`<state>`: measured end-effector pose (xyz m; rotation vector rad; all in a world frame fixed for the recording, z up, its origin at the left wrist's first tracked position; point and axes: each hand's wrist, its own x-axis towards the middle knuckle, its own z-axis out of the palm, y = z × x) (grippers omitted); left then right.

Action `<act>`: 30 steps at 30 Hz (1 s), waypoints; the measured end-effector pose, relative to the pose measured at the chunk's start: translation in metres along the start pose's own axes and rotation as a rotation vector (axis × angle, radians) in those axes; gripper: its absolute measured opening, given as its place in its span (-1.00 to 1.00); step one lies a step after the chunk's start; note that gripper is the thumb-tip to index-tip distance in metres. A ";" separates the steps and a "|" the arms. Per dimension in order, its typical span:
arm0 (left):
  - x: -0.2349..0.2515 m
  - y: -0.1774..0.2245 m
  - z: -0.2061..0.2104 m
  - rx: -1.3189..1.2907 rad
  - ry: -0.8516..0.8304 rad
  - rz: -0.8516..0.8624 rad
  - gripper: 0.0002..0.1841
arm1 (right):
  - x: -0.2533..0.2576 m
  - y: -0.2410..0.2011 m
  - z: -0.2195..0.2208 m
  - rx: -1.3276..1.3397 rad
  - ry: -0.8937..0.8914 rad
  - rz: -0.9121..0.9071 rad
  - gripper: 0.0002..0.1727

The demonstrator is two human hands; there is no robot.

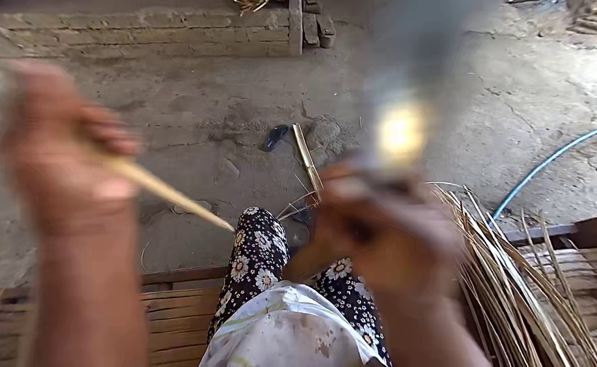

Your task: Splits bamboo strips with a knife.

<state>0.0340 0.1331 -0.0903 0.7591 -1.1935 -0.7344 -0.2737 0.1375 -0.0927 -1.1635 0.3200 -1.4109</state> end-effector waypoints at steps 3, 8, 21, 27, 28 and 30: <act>-0.008 -0.004 -0.045 0.032 0.215 0.001 -0.45 | 0.023 -0.041 -0.068 -0.297 0.117 -0.225 -0.90; -0.040 -0.055 0.059 0.140 -0.096 0.108 -0.65 | 0.015 0.006 -0.022 -0.223 -0.127 0.419 -0.53; -0.059 -0.039 0.103 0.225 -0.255 0.198 0.06 | 0.010 0.027 0.000 -0.016 -0.136 0.712 -0.91; -0.043 -0.024 0.107 0.363 -0.238 0.224 -0.21 | 0.003 0.035 0.018 0.072 -0.142 0.533 -0.88; -0.039 -0.022 0.108 0.340 -0.212 0.256 -0.49 | 0.002 0.039 0.021 0.067 -0.144 0.434 -0.90; -0.031 -0.016 0.109 0.338 -0.179 0.324 -0.74 | 0.005 0.045 0.026 0.025 -0.147 0.265 -0.91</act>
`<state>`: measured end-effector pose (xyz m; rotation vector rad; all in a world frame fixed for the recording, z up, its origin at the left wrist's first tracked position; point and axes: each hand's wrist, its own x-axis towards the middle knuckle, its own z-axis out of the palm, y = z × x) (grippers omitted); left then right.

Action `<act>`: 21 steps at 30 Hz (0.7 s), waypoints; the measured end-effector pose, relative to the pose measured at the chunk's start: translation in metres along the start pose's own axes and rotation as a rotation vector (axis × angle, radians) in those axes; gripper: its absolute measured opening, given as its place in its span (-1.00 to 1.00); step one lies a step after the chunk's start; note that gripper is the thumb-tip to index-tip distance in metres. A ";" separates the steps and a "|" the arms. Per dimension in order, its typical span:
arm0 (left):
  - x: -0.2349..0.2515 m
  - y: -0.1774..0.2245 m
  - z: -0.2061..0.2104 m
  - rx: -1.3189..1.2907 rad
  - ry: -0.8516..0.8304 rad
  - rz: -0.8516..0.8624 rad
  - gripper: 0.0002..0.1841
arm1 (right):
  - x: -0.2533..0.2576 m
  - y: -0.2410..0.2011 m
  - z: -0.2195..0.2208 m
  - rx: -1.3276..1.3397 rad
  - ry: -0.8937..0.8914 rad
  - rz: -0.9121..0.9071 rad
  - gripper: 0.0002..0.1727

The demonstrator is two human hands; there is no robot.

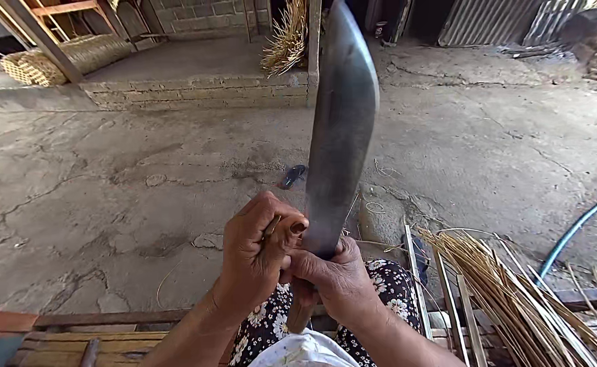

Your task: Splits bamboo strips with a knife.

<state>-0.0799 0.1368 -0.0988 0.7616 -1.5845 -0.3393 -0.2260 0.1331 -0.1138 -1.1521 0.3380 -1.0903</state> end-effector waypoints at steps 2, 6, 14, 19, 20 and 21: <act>0.004 0.000 -0.003 -0.030 0.019 0.002 -0.73 | 0.007 -0.004 -0.001 -0.026 -0.031 -0.032 -0.91; -0.003 -0.008 -0.011 -0.040 0.011 -0.037 -0.54 | 0.012 -0.015 -0.009 0.113 -0.098 0.140 -0.80; -0.010 -0.007 -0.001 0.069 -0.054 0.027 -0.18 | 0.011 -0.013 -0.018 0.207 -0.140 0.215 -0.78; -0.007 0.002 -0.003 -0.007 -0.030 -0.020 -0.56 | 0.010 -0.022 -0.018 0.091 -0.153 0.251 -0.85; -0.006 0.003 -0.004 -0.028 -0.008 -0.027 -0.64 | 0.011 -0.024 -0.016 0.061 -0.151 0.255 -0.85; -0.006 0.003 -0.005 -0.029 0.019 -0.032 -0.68 | 0.012 -0.025 -0.013 0.029 -0.153 0.254 -0.86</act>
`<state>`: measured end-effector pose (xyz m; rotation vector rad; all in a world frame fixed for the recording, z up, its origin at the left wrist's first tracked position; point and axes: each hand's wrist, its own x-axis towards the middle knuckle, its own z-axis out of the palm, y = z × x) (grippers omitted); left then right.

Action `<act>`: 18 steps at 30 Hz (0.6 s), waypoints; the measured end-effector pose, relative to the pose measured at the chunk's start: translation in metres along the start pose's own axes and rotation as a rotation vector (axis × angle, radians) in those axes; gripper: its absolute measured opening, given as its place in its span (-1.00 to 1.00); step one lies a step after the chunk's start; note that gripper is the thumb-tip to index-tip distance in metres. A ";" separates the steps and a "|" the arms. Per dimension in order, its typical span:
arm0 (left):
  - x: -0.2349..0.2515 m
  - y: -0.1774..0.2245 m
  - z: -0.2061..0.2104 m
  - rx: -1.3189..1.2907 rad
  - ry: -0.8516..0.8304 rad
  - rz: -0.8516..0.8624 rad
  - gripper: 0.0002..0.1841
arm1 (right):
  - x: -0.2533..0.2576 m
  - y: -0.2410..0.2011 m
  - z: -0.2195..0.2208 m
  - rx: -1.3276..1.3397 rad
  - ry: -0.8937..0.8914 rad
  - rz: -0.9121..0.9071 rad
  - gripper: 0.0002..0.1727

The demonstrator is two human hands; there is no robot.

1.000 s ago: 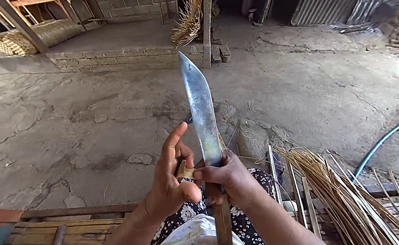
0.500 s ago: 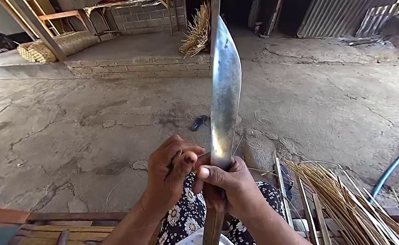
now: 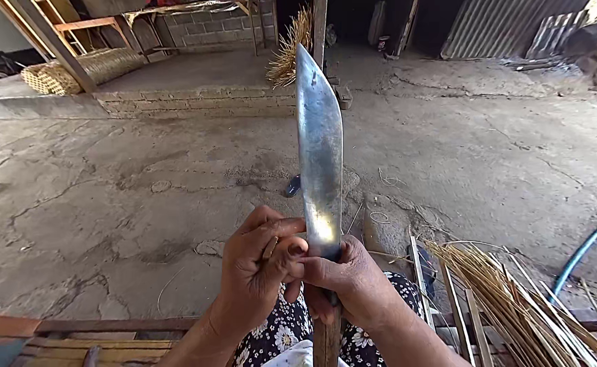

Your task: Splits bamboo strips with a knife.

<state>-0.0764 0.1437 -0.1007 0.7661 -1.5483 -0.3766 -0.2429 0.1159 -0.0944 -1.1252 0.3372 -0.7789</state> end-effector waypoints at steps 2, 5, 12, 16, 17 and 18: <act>0.002 0.000 -0.001 0.004 0.040 -0.009 -0.71 | 0.002 -0.002 0.004 -0.054 0.001 -0.022 -0.85; 0.004 0.000 -0.006 -0.069 0.055 -0.028 -0.69 | 0.004 0.006 0.011 -0.088 0.010 -0.140 -0.84; 0.010 0.000 -0.032 -0.246 -0.008 -0.059 -0.67 | 0.009 0.023 0.026 0.025 0.025 -0.169 -0.80; 0.016 -0.006 -0.057 -0.354 0.056 -0.097 -0.65 | 0.002 0.025 0.016 -0.021 0.033 -0.048 -0.80; 0.017 -0.008 -0.063 -0.396 0.080 -0.110 -0.65 | 0.000 0.025 0.012 -0.026 0.034 -0.022 -0.81; 0.017 -0.009 -0.069 -0.438 0.099 -0.123 -0.64 | -0.002 0.026 0.008 -0.024 0.037 0.006 -0.81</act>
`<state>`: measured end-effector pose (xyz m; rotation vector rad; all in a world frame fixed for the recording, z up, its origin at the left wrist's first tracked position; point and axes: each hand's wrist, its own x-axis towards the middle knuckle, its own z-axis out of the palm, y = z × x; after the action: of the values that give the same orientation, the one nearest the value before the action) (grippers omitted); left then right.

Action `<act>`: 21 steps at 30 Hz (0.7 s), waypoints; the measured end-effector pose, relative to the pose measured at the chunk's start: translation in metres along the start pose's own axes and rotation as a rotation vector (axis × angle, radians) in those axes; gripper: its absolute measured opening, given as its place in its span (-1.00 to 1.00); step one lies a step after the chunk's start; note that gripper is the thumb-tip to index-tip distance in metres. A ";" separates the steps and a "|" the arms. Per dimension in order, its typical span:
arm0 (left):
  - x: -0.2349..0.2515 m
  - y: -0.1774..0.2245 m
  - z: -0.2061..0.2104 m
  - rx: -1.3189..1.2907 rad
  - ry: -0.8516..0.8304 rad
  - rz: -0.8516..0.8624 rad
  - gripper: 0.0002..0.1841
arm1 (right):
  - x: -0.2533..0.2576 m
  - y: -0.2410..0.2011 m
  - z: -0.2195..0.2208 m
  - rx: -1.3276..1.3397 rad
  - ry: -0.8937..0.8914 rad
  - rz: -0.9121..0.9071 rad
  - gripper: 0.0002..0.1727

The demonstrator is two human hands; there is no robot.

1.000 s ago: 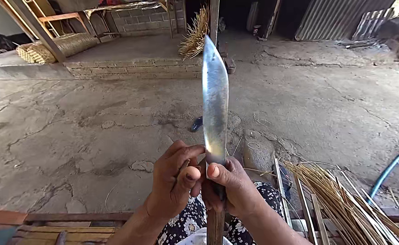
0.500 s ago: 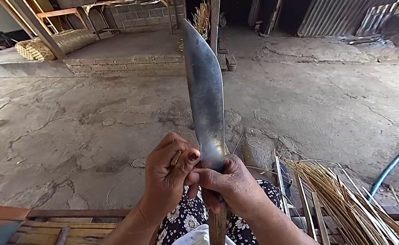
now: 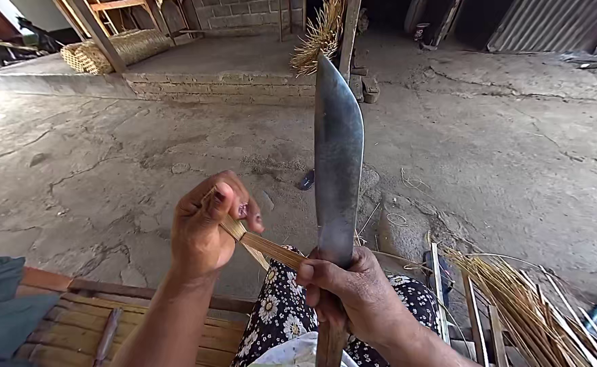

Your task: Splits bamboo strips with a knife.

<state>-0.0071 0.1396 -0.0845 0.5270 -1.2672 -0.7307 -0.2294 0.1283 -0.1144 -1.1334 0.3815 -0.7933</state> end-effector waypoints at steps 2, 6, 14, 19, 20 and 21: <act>0.000 0.002 -0.011 -0.052 0.026 -0.023 -0.63 | -0.006 0.001 -0.010 0.005 0.016 0.057 -0.81; 0.002 0.007 -0.036 -0.038 0.107 -0.021 -0.55 | -0.016 -0.003 -0.028 0.007 0.097 0.188 -0.83; -0.002 0.023 -0.113 0.025 0.254 -0.002 -0.34 | -0.047 -0.014 -0.071 -0.083 0.295 0.247 -0.87; -0.009 0.026 -0.166 0.022 0.331 0.025 -0.32 | -0.077 -0.014 -0.096 -0.120 0.386 0.336 -0.83; -0.008 0.025 -0.169 0.049 0.346 0.019 -0.33 | -0.079 -0.012 -0.099 -0.122 0.391 0.338 -0.83; -0.004 0.023 -0.169 0.103 0.350 0.007 -0.35 | -0.078 -0.009 -0.103 -0.123 0.392 0.330 -0.84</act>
<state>0.1609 0.1516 -0.1104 0.7012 -0.9821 -0.5404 -0.3511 0.1157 -0.1564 -0.9901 0.9316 -0.7025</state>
